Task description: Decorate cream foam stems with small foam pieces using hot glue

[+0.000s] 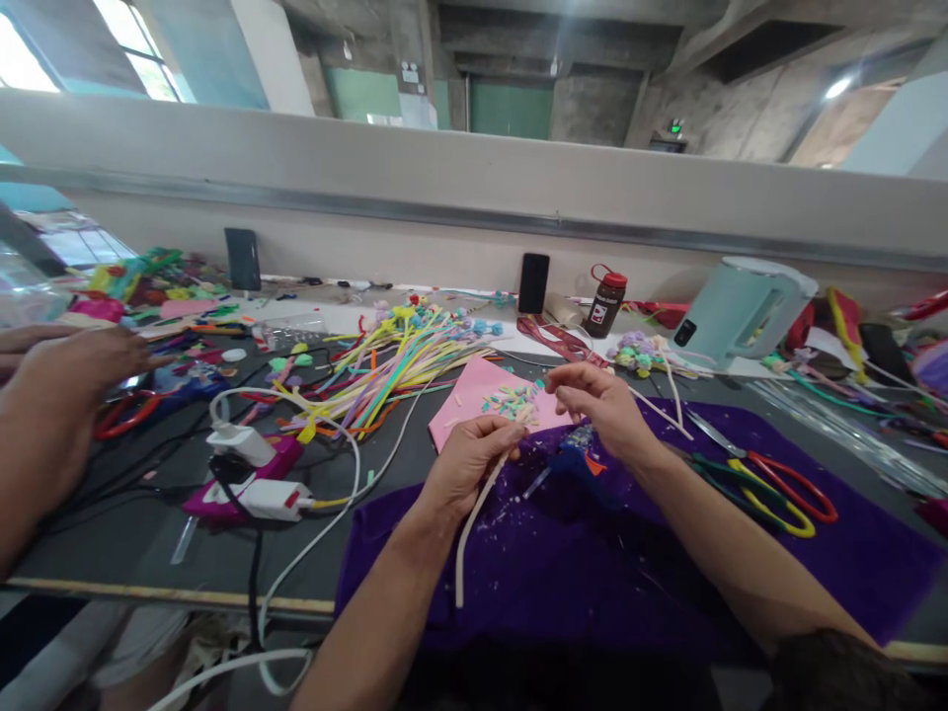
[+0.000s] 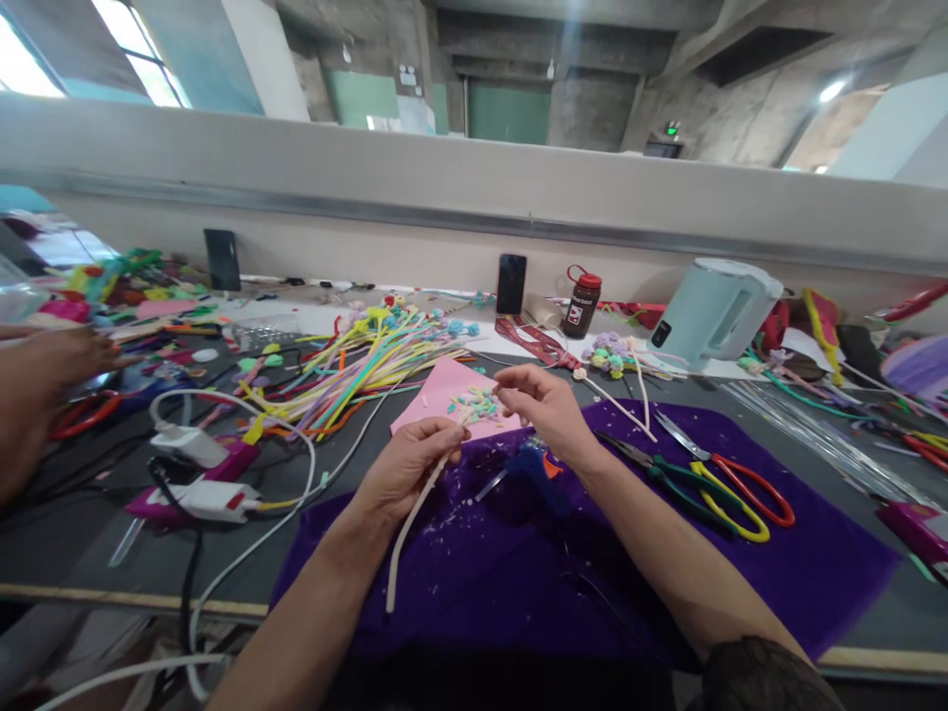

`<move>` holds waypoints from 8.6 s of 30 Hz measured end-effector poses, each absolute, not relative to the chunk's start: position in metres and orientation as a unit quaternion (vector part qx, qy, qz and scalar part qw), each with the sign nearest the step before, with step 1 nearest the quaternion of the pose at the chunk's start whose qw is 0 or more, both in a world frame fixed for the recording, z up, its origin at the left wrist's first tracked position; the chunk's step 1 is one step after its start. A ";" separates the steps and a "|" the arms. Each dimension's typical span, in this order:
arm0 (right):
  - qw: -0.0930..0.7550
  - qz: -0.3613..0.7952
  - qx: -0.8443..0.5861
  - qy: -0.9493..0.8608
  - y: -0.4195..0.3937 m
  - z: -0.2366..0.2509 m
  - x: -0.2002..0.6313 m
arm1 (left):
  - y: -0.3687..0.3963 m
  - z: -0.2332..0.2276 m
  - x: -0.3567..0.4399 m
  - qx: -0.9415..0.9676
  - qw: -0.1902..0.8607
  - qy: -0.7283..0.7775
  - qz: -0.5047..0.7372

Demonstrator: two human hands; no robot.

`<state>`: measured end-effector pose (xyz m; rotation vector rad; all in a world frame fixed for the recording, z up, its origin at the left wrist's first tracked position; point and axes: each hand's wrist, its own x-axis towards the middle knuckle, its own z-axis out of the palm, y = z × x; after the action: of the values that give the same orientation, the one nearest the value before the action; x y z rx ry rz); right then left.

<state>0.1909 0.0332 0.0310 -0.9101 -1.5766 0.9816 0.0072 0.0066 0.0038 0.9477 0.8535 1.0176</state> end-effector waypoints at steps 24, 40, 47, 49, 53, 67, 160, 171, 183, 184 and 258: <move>0.499 0.520 -0.370 -0.586 0.014 0.012 0.160 | 0.004 0.005 0.011 0.502 0.539 0.425 0.526; 0.536 0.503 -0.350 -0.580 0.018 0.020 0.169 | 0.000 0.006 0.013 0.566 0.457 0.439 0.528; 0.515 0.506 -0.365 -0.588 0.017 0.021 0.168 | 0.000 0.007 0.013 0.566 0.459 0.445 0.520; 0.517 0.509 -0.361 -0.586 0.017 0.021 0.167 | 0.000 0.006 0.013 0.563 0.463 0.444 0.521; 0.528 0.520 -0.355 -0.570 0.017 0.018 0.165 | 0.001 0.003 0.013 0.543 0.500 0.434 0.517; 0.532 0.490 -0.367 -0.585 0.016 0.018 0.162 | 0.002 0.003 0.013 0.538 0.507 0.429 0.519; 0.385 0.578 -0.337 -0.636 0.000 0.014 0.152 | -0.002 0.014 0.007 0.387 0.661 0.325 0.554; 0.427 0.582 -0.335 -0.605 -0.007 0.006 0.146 | 0.001 0.006 0.010 0.402 0.674 0.315 0.534; 0.435 0.529 -0.359 -0.634 0.002 0.001 0.152 | 0.002 0.006 0.009 0.400 0.664 0.334 0.537; 0.434 0.523 -0.360 -0.639 0.002 0.001 0.152 | 0.003 0.005 0.009 0.394 0.658 0.341 0.543; 0.321 0.459 -0.370 -0.741 -0.001 0.010 0.156 | 0.014 0.005 -0.004 0.365 0.668 0.330 0.558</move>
<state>0.1561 -0.0005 0.0100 -0.9726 -1.9462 1.2059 -0.0038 0.0138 0.0049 0.8242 0.7437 1.2590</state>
